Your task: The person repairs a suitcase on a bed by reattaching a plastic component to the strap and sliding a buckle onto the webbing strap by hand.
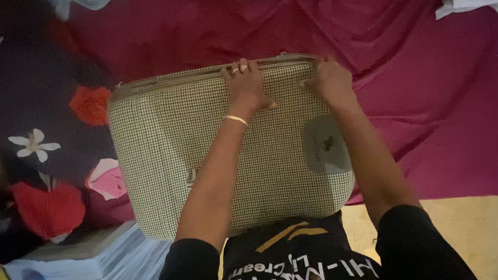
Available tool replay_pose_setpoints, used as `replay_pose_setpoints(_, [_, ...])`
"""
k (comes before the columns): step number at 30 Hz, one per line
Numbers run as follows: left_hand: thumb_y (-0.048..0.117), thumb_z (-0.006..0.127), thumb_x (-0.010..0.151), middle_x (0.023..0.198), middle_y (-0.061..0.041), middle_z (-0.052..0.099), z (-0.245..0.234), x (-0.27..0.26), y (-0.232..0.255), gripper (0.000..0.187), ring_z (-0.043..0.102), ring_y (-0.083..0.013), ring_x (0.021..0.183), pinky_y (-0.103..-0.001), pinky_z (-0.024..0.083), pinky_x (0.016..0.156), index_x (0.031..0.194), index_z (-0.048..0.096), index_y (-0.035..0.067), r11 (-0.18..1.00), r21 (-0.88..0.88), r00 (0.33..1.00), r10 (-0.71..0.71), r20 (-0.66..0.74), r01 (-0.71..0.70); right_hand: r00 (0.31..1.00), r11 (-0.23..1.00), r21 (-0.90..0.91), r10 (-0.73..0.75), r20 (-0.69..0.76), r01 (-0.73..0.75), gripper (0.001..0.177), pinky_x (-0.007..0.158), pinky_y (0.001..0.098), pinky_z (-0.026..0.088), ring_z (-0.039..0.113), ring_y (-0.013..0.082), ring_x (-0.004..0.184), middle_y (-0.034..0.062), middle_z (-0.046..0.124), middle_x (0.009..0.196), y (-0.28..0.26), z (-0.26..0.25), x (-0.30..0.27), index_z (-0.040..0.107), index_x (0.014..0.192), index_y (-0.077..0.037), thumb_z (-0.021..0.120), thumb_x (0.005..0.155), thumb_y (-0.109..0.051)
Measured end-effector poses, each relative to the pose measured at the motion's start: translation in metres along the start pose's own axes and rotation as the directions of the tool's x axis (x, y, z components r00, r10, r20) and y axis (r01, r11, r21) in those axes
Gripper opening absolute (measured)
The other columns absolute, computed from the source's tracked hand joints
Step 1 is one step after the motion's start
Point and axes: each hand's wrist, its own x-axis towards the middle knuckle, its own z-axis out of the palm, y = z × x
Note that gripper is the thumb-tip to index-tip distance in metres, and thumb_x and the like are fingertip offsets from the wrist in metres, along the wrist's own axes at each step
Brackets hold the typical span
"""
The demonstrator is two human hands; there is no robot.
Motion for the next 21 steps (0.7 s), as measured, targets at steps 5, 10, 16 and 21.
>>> replay_pose_setpoints(5, [0.057, 0.096, 0.053, 0.159, -0.021, 0.032, -0.001, 0.002, 0.000, 0.138, 0.026, -0.0405, 0.150, -0.067, 0.013, 0.120, 0.156, 0.024, 0.001, 1.000, 0.021, 1.000, 0.009, 0.010, -0.010, 0.958, 0.930, -0.312, -0.249, -0.142, 0.195, 0.023, 0.089, 0.0477, 0.056, 0.072, 0.0348, 0.099, 0.0168, 0.075, 0.104, -0.019, 0.005, 0.006, 0.076, 0.107, -0.007, 0.071, 0.094, -0.026])
replay_pose_setpoints(10, [0.054, 0.095, 0.055, 0.159, -0.021, 0.029, -0.010, 0.001, 0.002, 0.140, 0.026, -0.0426, 0.148, -0.069, 0.016, 0.117, 0.162, 0.016, 0.013, 1.000, 0.023, 0.999, 0.019, 0.028, -0.020, 0.745, 0.849, -0.185, -0.525, -0.412, 0.496, 0.015, 0.069, 0.0470, 0.058, 0.071, 0.0368, 0.085, 0.0163, 0.074, 0.095, -0.023, 0.043, 0.074, 0.079, 0.094, -0.006, 0.069, 0.087, -0.015])
replay_pose_setpoints(16, [0.051, 0.096, 0.060, 0.158, -0.021, 0.035, -0.009, 0.011, 0.019, 0.127, 0.031, -0.0400, 0.147, -0.069, 0.026, 0.113, 0.157, 0.029, 0.004, 0.974, 0.223, 0.994, 0.002, 0.109, -0.027, 0.914, 0.913, 0.031, -0.406, -0.014, 0.406, 0.013, 0.075, 0.0507, 0.056, 0.072, 0.0373, 0.085, 0.0205, 0.072, 0.094, -0.005, 0.057, 0.107, 0.077, 0.094, -0.006, 0.068, 0.090, -0.014])
replay_pose_setpoints(21, [0.035, 0.098, 0.060, 0.157, -0.012, 0.038, 0.002, 0.029, 0.031, 0.118, 0.038, -0.0343, 0.144, -0.062, 0.033, 0.112, 0.155, 0.033, 0.007, 0.925, 0.325, 0.980, 0.174, 0.095, -0.195, 0.949, 0.950, 0.041, -0.311, 0.049, 0.310, 0.017, 0.074, 0.0510, 0.056, 0.070, 0.0400, 0.084, 0.0234, 0.072, 0.095, -0.003, 0.057, 0.121, 0.078, 0.094, -0.007, 0.070, 0.089, -0.021])
